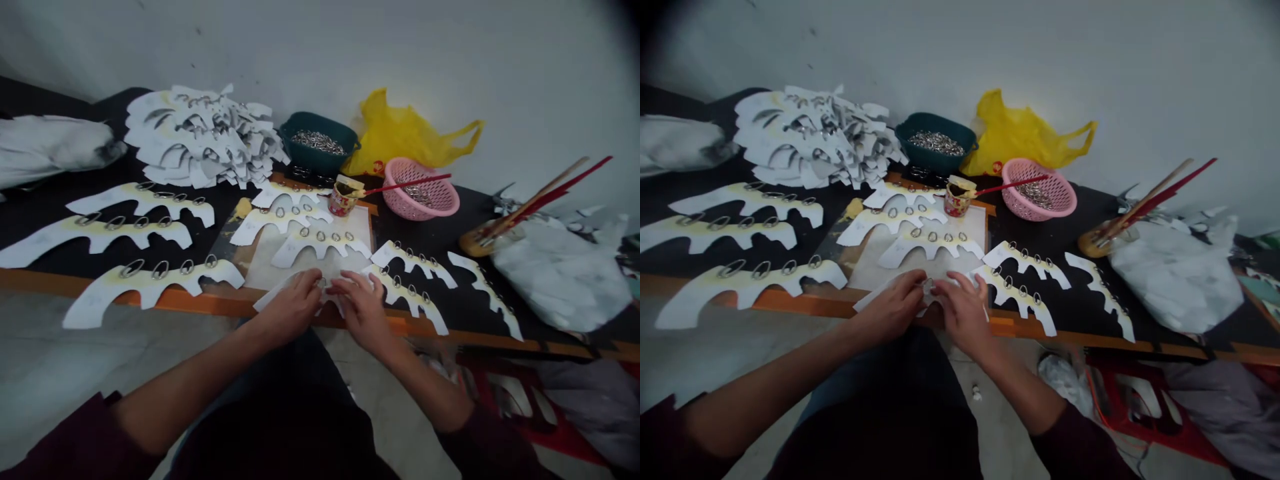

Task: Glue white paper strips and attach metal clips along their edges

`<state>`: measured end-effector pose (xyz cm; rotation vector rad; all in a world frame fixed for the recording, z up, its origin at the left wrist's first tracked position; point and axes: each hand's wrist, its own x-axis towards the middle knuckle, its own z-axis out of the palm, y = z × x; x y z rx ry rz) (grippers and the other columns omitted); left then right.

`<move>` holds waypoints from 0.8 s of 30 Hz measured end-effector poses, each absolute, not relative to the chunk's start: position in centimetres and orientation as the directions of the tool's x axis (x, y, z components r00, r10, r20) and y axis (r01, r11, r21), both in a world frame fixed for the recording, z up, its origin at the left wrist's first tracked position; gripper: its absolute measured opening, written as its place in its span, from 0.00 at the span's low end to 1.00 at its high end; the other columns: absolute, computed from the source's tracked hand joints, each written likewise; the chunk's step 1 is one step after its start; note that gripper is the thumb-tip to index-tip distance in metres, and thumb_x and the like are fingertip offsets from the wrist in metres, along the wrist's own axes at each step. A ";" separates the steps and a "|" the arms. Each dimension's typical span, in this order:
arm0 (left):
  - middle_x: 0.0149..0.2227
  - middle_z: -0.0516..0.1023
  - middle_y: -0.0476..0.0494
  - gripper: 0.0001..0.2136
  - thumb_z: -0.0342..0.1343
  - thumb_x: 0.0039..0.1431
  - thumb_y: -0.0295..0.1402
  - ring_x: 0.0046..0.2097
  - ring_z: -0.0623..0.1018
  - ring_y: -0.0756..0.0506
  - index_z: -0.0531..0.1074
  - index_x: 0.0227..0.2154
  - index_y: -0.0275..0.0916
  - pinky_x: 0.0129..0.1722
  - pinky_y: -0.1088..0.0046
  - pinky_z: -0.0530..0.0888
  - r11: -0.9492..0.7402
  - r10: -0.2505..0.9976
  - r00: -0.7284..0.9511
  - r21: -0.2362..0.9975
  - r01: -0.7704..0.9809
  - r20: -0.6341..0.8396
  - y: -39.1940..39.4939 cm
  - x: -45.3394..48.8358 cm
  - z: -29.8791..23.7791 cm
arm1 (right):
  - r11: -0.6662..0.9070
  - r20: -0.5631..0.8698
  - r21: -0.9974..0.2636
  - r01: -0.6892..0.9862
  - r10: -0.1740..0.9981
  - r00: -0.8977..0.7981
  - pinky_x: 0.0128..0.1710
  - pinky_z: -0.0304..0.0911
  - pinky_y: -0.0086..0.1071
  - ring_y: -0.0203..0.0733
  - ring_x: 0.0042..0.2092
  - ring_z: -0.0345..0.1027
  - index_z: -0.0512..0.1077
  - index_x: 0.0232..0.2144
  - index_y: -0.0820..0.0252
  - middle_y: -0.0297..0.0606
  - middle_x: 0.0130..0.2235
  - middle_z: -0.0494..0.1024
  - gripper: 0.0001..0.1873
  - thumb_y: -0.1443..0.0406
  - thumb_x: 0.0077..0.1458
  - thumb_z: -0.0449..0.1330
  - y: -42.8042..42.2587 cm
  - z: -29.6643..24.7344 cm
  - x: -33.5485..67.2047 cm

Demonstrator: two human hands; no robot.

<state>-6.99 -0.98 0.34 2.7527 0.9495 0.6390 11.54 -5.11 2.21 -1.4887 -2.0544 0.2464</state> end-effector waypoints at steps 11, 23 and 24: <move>0.52 0.64 0.31 0.07 0.50 0.58 0.27 0.55 0.62 0.34 0.71 0.38 0.35 0.47 0.54 0.68 -0.767 0.613 0.666 0.119 0.630 0.424 -2.6 -7.7 0.6 | 0.303 0.291 -0.443 0.844 0.939 -0.184 0.54 0.46 0.44 0.43 0.47 0.66 0.71 0.41 0.54 0.36 0.38 0.78 0.10 0.67 0.58 0.52 -4.2 2.8 11.5; 0.48 0.65 0.34 0.13 0.56 0.55 0.34 0.51 0.65 0.34 0.69 0.43 0.38 0.46 0.54 0.68 -0.645 0.722 0.522 0.170 0.745 0.454 -4.5 -7.3 0.7 | 0.171 -0.141 -0.420 0.891 0.958 -0.250 0.43 0.55 0.41 0.44 0.40 0.65 0.70 0.26 0.58 0.34 0.30 0.73 0.03 0.70 0.45 0.61 0.7 4.7 8.0; 0.49 0.64 0.33 0.13 0.56 0.55 0.34 0.52 0.64 0.34 0.68 0.44 0.38 0.47 0.54 0.68 -0.645 0.717 0.494 0.200 0.738 0.492 -4.8 -7.5 0.7 | 0.167 -0.157 -0.444 0.880 0.953 -0.260 0.41 0.56 0.38 0.41 0.37 0.66 0.69 0.25 0.58 0.32 0.27 0.73 0.04 0.71 0.45 0.60 0.9 5.0 8.2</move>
